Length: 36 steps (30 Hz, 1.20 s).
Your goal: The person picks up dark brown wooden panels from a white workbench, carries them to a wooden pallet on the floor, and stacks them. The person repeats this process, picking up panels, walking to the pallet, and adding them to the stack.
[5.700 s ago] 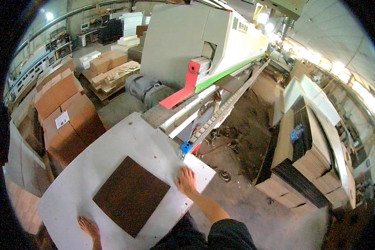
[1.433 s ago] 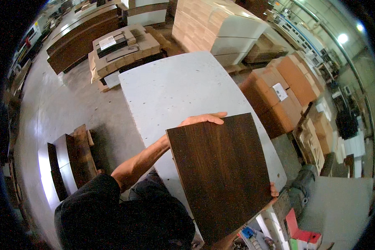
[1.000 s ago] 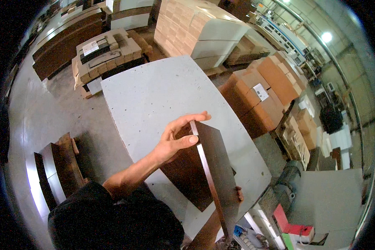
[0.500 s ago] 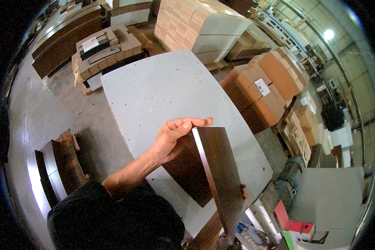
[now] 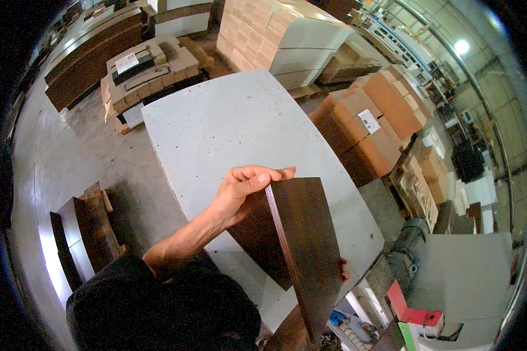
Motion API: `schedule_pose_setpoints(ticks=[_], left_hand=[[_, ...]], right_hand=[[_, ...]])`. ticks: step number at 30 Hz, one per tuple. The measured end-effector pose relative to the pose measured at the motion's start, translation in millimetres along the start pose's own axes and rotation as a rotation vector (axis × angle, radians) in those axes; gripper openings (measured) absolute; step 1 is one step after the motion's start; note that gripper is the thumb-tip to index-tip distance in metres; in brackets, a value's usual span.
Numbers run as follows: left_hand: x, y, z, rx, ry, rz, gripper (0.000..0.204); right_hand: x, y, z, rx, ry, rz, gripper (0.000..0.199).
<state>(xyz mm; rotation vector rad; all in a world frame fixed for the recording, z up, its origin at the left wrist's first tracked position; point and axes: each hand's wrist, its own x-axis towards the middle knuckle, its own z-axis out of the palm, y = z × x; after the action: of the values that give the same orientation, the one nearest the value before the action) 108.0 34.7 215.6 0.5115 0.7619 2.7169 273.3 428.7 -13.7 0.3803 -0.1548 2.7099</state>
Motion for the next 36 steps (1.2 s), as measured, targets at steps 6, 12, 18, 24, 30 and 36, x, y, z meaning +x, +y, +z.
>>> schedule_pose_setpoints(ticks=[6, 12, 18, 24, 30, 36], left_hand=[[-2, -2, -5, -0.142, 0.098, -0.088, 0.016], [-3, -4, 6, -0.174, 0.083, 0.023, 0.027], [20, -11, -13, 0.681, 0.225, 0.276, 0.052], [52, -64, -131, 1.051, 0.410, -0.073, 0.057], [47, -124, -203, 1.048, 0.371, -0.310, 0.054], [84, -133, -174, 1.300, 0.199, -0.142, 0.053]], right_hand=[[7, -15, 2, -0.063, 0.030, 0.017, 0.048], [10, -8, 13, -0.192, 0.157, -0.048, 0.048], [-40, 55, 61, -0.634, 0.709, -0.126, 0.050], [-141, 120, 94, -0.658, 1.074, 0.140, 0.046], [-177, 100, 97, -1.152, 1.020, 0.419, 0.045], [-169, 44, 108, -1.165, 1.017, -0.064, 0.040]])
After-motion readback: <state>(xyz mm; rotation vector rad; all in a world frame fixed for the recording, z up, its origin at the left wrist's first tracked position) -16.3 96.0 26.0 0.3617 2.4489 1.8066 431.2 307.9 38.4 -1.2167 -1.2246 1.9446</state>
